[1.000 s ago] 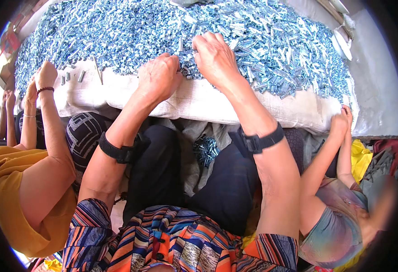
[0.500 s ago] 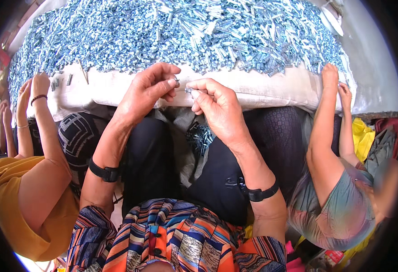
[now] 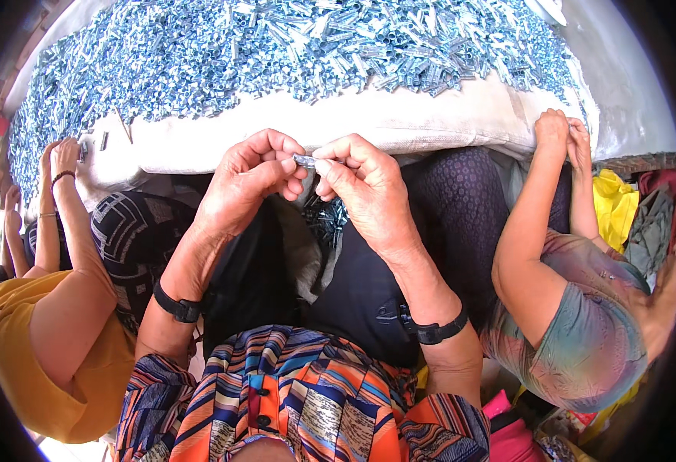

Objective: Sorting and inspecting small blue metal components on an assembly table.

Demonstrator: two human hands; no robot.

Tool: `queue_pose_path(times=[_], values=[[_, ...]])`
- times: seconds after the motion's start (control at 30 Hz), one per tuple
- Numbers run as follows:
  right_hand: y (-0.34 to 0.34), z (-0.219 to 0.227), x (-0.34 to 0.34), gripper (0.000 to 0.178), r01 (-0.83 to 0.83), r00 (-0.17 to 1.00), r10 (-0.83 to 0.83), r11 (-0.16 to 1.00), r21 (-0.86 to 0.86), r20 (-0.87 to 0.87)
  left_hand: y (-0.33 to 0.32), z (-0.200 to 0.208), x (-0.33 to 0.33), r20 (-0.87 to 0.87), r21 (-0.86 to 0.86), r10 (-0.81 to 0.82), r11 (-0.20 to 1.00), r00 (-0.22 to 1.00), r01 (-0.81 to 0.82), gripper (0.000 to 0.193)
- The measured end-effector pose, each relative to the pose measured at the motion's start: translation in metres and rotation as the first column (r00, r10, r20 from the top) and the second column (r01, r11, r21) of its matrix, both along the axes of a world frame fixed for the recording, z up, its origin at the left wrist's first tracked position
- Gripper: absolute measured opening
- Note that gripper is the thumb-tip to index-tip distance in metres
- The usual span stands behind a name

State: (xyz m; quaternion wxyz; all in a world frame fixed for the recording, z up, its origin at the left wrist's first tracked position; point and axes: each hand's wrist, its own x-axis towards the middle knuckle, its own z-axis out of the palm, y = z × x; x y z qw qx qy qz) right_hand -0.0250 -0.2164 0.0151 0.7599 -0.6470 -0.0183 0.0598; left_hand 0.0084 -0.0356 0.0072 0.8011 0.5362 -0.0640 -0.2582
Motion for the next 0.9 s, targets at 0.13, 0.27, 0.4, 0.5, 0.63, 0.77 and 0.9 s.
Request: queue_pose_path(times=[0.13,0.27,0.4,0.5,0.63,0.77,0.9], values=[[0.000,-0.006,-0.002,0.007,0.017,0.998,-0.016,1.000,-0.010,0.063,-0.001,-0.006,-0.004,-0.009,-0.071,0.011,0.997,1.000,-0.012,0.017],[0.003,-0.010,-0.003,0.006,0.017,1.000,-0.018,0.996,0.086,0.021,0.000,-0.010,-0.006,-0.006,-0.101,0.015,0.995,1.000,-0.016,0.015],[0.004,-0.012,-0.003,0.006,-0.009,0.997,0.023,0.978,0.207,-0.067,0.002,-0.012,-0.005,0.119,-0.011,0.030,1.000,0.992,-0.029,0.012],[0.003,-0.014,-0.002,0.007,-0.040,0.980,0.111,0.925,0.377,-0.167,0.007,-0.012,-0.004,0.162,0.022,-0.013,1.000,0.987,0.010,0.012],[-0.002,-0.018,-0.003,0.010,-0.103,0.973,0.166,0.935,0.339,-0.161,0.016,-0.012,-0.003,0.090,-0.018,-0.117,0.993,0.989,0.119,0.012],[-0.008,-0.015,-0.004,0.015,-0.395,0.817,0.529,0.804,0.445,-0.230,0.020,-0.020,-0.008,-0.019,-0.163,-0.400,0.905,0.916,0.392,0.026],[-0.010,-0.003,-0.006,0.012,-0.502,0.735,0.621,0.769,0.396,-0.272,0.018,-0.023,-0.017,-0.023,-0.192,-0.468,0.869,0.883,0.456,0.028]])
